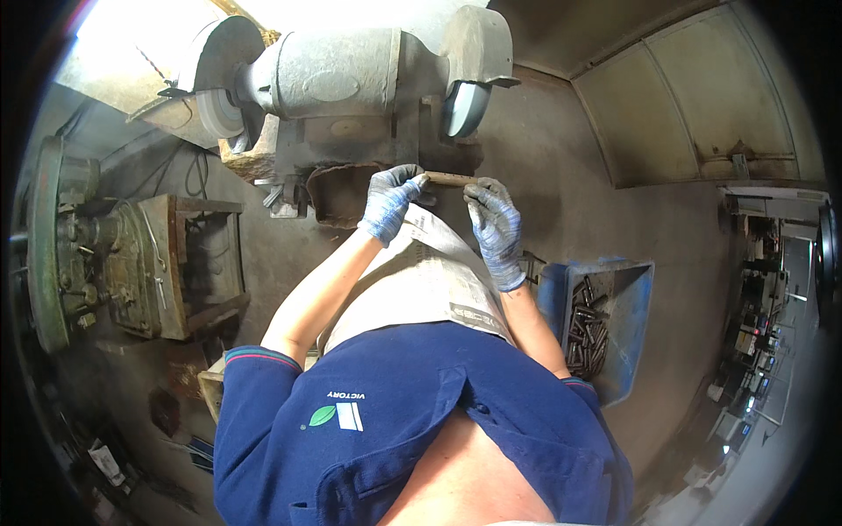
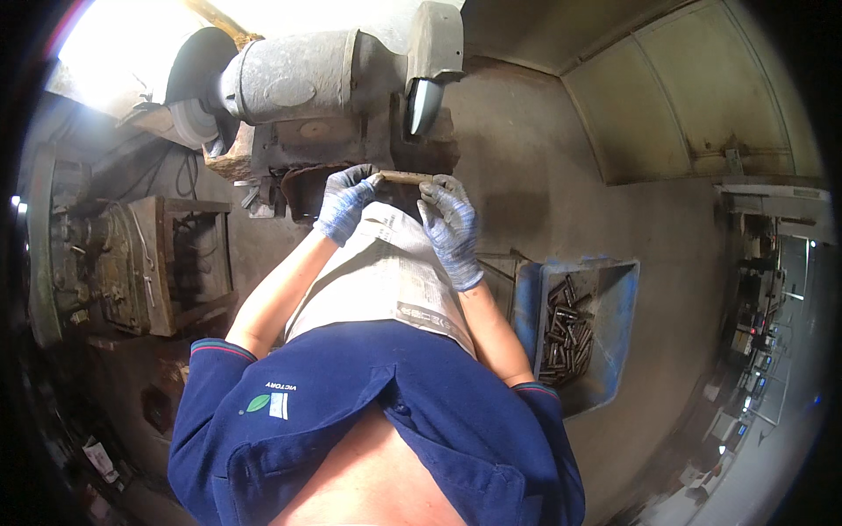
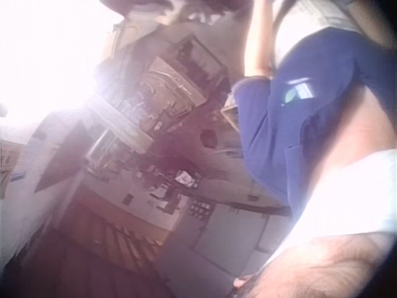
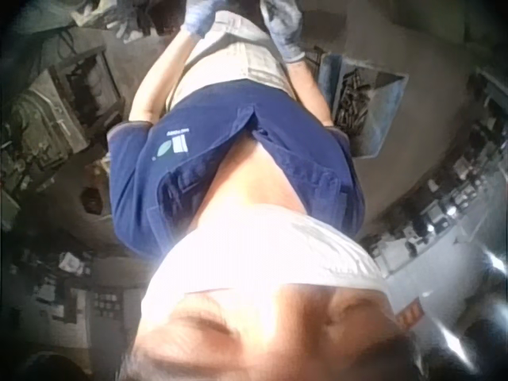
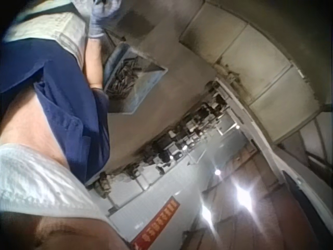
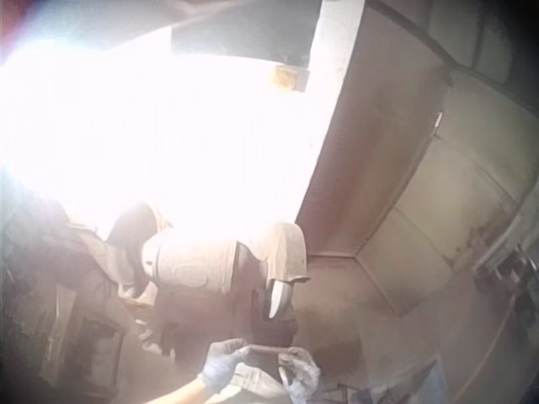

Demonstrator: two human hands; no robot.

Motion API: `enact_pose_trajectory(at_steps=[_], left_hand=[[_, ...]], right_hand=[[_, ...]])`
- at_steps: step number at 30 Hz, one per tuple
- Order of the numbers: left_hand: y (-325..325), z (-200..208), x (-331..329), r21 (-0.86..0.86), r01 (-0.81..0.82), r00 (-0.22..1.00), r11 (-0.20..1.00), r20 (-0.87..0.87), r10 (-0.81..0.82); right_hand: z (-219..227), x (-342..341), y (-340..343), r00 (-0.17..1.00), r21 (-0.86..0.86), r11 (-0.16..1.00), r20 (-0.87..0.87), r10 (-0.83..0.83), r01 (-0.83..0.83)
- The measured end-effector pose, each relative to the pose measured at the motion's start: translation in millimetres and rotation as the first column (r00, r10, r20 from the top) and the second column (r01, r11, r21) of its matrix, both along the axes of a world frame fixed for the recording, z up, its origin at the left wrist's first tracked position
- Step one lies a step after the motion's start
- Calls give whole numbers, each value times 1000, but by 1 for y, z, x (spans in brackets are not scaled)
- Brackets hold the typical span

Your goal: The person grinds small metal cylinders using a bench grinder, picking each piece from a crate by hand and placing it into a blue bin after grinding.

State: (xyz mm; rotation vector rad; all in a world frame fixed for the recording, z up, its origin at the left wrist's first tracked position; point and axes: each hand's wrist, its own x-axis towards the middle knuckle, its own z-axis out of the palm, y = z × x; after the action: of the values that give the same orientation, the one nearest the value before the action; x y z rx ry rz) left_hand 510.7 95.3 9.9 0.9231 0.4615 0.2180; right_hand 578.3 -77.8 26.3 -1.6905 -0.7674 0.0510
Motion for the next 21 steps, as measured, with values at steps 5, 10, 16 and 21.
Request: enact_pose_trajectory(at_steps=[5,10,16,21], left_hand=[[1,-14,18,226,-42,998,973,-38,52],[2,-26,41,309,-44,994,950,-79,71],[-12,-30,69,136,-116,983,984,-127,133],[-14,-37,87,20,-164,977,986,-136,165]], right_hand=[[-21,26,1,997,7,999,-67,44,-44],[-33,57,0,985,-8,997,-156,76,-78],[-45,79,-4,926,132,990,-366,99,-54],[-53,94,-5,922,49,998,-386,43,-26]])
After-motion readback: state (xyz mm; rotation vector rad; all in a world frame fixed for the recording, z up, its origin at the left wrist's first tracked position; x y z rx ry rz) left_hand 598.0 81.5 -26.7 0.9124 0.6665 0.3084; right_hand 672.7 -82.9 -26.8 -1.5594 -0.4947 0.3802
